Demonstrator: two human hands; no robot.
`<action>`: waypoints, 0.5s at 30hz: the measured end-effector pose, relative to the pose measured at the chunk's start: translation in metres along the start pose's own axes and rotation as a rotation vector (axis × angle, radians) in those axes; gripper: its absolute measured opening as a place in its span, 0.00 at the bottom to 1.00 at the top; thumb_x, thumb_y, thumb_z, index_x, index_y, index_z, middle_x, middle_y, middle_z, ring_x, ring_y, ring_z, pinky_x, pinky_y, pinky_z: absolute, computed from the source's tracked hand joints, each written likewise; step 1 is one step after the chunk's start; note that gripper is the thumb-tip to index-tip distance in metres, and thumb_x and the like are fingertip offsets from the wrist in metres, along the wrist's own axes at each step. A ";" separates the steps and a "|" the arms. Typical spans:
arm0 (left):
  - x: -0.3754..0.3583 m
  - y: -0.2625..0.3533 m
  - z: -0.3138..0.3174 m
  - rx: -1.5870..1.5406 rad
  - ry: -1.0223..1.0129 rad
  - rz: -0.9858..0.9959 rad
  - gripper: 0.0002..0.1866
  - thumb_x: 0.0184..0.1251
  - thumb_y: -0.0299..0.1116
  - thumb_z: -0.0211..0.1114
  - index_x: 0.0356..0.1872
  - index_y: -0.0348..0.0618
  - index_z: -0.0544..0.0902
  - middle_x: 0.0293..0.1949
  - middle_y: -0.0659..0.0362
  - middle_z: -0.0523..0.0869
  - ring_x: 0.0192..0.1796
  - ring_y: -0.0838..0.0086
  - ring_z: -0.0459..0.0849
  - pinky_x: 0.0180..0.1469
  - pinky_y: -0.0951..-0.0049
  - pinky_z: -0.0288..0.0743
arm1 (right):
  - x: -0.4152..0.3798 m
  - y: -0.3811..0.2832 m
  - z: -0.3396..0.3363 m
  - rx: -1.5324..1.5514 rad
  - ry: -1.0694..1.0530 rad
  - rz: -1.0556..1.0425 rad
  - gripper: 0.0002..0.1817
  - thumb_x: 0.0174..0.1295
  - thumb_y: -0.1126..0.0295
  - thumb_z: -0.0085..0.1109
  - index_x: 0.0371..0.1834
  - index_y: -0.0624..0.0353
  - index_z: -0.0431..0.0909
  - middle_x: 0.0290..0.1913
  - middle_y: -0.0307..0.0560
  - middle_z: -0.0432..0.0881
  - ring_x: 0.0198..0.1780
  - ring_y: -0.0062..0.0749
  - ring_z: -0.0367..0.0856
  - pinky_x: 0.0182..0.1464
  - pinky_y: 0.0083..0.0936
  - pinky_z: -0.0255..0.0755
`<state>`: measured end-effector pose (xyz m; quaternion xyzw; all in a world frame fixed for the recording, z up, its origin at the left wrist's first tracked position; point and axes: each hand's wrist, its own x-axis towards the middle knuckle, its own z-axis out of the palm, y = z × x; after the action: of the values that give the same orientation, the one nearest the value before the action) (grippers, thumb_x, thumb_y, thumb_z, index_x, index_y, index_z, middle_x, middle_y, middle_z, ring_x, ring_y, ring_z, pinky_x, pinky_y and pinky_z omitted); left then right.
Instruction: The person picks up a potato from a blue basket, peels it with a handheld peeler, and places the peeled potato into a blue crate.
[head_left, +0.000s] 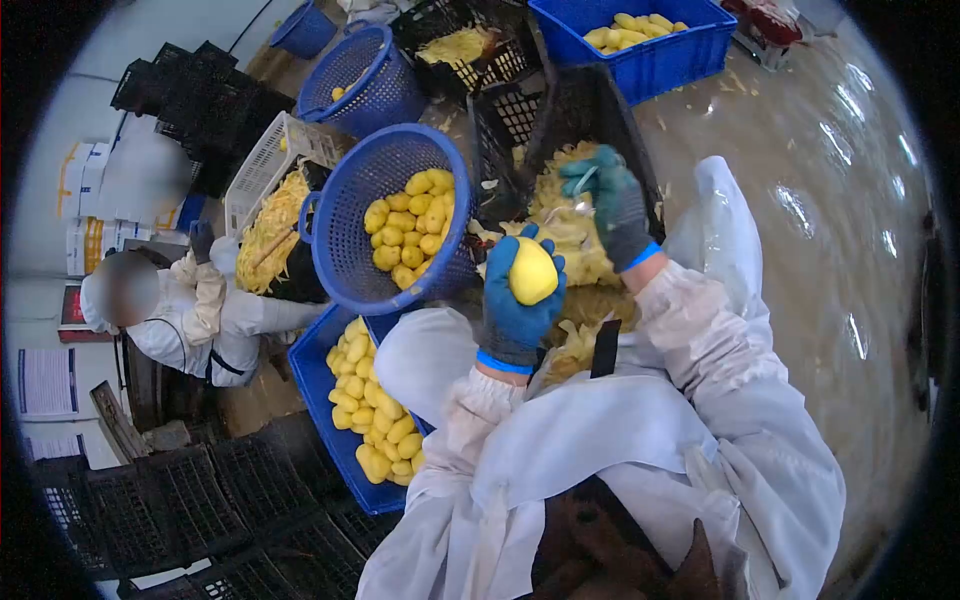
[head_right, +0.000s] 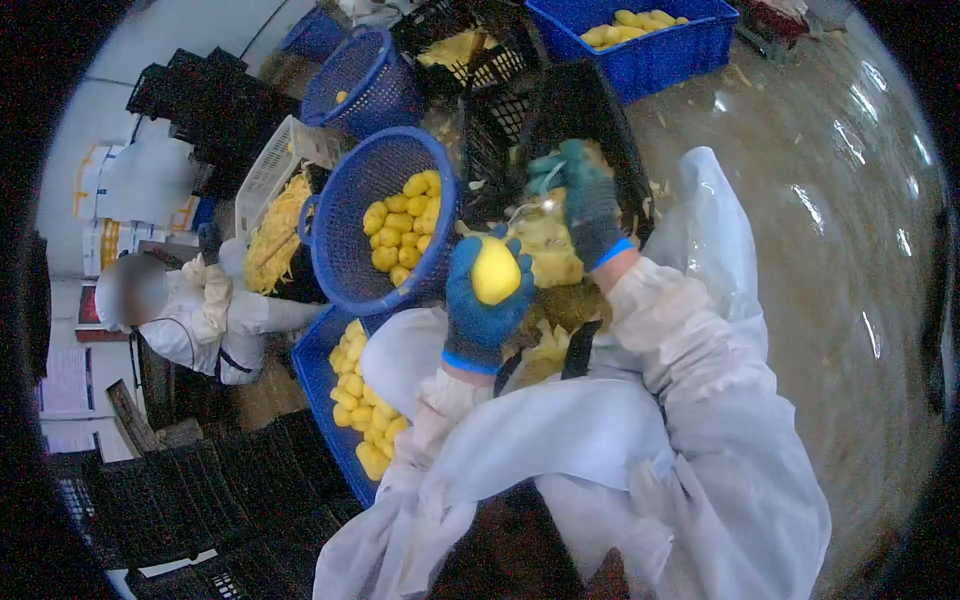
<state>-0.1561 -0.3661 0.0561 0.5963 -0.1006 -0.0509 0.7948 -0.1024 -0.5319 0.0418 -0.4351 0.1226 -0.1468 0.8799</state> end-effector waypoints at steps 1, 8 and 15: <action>-0.002 0.003 -0.001 -0.201 -0.015 -0.113 0.31 0.46 0.17 0.69 0.54 0.39 0.66 0.56 0.46 0.72 0.52 0.67 0.77 0.49 0.71 0.76 | 0.006 -0.003 0.000 0.004 0.109 -0.030 0.27 0.70 0.50 0.40 0.35 0.66 0.78 0.30 0.48 0.83 0.27 0.24 0.79 0.34 0.20 0.73; 0.011 -0.009 -0.003 -0.763 0.097 -0.525 0.14 0.60 0.37 0.60 0.45 0.43 0.76 0.42 0.56 0.82 0.44 0.69 0.81 0.43 0.67 0.78 | -0.009 0.004 0.017 0.058 -0.058 -0.082 0.26 0.69 0.48 0.42 0.36 0.63 0.78 0.34 0.49 0.84 0.26 0.24 0.79 0.33 0.20 0.73; 0.013 0.010 0.004 -0.286 0.029 -0.319 0.22 0.56 0.22 0.65 0.53 0.37 0.70 0.45 0.54 0.79 0.46 0.71 0.79 0.49 0.70 0.75 | 0.023 0.016 -0.006 -0.010 -0.057 -0.114 0.26 0.69 0.49 0.41 0.39 0.65 0.76 0.37 0.49 0.83 0.32 0.26 0.79 0.38 0.22 0.72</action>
<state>-0.1446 -0.3697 0.0678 0.4865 0.0147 -0.1810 0.8546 -0.0810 -0.5351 0.0238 -0.4495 0.0734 -0.1837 0.8711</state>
